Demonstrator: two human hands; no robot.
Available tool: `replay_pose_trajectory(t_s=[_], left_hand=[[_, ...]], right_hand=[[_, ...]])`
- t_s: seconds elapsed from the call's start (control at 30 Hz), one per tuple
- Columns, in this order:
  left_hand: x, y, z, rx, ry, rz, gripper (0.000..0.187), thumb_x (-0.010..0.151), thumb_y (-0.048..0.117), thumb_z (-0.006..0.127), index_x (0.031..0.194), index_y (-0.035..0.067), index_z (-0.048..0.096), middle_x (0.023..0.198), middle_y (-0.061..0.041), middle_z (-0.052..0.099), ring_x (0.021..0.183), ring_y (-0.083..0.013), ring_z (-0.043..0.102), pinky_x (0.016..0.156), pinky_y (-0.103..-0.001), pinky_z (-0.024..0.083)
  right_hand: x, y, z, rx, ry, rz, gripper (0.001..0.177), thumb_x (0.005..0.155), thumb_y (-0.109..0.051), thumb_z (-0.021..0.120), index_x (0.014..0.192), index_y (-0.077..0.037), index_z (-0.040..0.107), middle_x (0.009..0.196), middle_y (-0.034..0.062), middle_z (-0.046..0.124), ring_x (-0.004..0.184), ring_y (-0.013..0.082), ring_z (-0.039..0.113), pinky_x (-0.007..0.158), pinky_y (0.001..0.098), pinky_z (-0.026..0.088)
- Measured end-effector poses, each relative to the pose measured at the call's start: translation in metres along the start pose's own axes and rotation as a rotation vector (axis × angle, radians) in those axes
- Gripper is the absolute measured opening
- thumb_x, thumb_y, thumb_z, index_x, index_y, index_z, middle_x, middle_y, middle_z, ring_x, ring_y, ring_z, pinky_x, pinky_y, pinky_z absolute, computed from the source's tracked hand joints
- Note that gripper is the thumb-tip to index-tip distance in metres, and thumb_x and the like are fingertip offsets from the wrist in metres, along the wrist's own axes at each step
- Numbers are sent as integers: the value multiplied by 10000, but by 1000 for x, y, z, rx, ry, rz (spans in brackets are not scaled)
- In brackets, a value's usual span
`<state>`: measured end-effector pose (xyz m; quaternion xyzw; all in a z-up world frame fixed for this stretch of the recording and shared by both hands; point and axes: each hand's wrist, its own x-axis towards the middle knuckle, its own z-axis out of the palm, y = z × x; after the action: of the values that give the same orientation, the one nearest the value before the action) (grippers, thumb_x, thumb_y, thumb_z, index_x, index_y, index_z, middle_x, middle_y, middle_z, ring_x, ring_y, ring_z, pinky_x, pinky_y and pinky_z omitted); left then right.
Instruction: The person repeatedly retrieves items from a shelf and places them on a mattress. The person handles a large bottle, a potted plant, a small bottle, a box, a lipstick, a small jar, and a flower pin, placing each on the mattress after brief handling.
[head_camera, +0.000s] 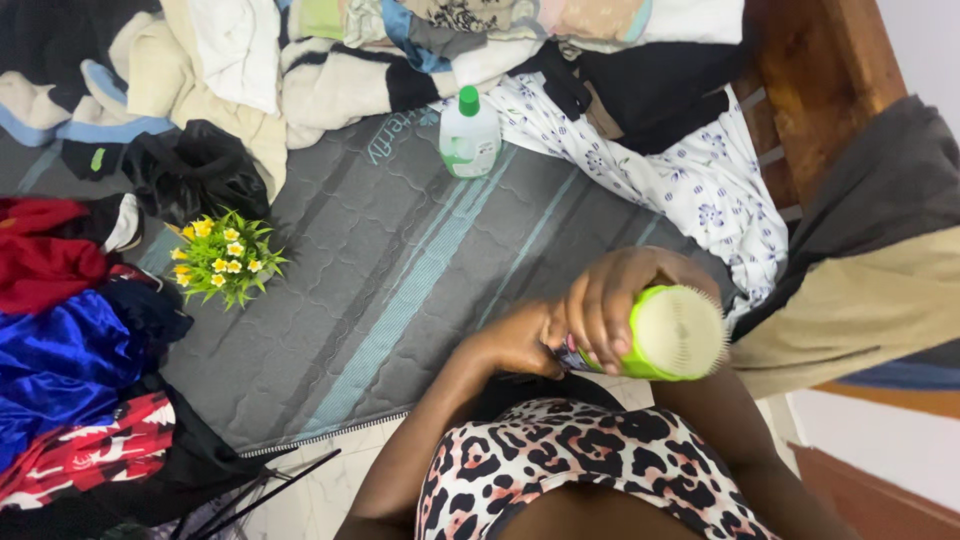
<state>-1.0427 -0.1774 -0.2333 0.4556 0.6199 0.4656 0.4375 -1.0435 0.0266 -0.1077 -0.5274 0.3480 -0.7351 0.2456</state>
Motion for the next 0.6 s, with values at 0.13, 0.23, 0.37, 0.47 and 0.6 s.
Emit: replay_pose_trajectory(t_s=[0.13, 0.23, 0.37, 0.47, 0.6], left_hand=[[21, -13, 3, -121, -38, -23, 552, 551, 115, 876, 1065, 60, 682, 981, -98, 780, 919, -224, 743, 870, -353, 583], [33, -29, 0, -223, 10, -9, 645, 545, 87, 891, 1147, 50, 664, 1045, -109, 770, 986, -221, 718, 938, -364, 571], [37, -45, 1, -240, 423, 39, 1029, 535, 90, 954, 1416, 19, 427, 1307, -134, 613, 1204, -250, 593, 1019, -389, 490], [50, -50, -8, -203, 733, 14, 1082, 531, 99, 938, 1476, 47, 415, 1303, -127, 659, 1214, -257, 639, 1024, -379, 510], [64, -47, -5, -85, 901, -191, 997, 509, 117, 927, 1406, 111, 493, 1200, -116, 726, 1144, -267, 705, 955, -369, 556]], right_hand=[[9, -1, -26, 148, -194, 20, 670, 784, -502, 814, 1159, 36, 678, 1085, 186, 758, 1002, 342, 763, 1004, 492, 571], [6, -7, -31, 103, -31, 68, 730, 755, -507, 891, 1184, 39, 667, 1108, 169, 752, 1023, 309, 766, 956, 459, 601], [-17, -11, -31, -74, 485, 202, 794, 739, -341, 962, 1332, 11, 570, 1245, 171, 689, 1188, 305, 692, 1055, 475, 555], [-36, 7, -43, -195, 787, 222, 834, 748, -200, 939, 1421, -2, 489, 1335, 185, 666, 1293, 309, 643, 1140, 485, 511], [-61, 48, -45, -305, 1067, 169, 820, 758, -115, 860, 1452, 8, 441, 1368, 181, 640, 1325, 305, 626, 1170, 474, 479]])
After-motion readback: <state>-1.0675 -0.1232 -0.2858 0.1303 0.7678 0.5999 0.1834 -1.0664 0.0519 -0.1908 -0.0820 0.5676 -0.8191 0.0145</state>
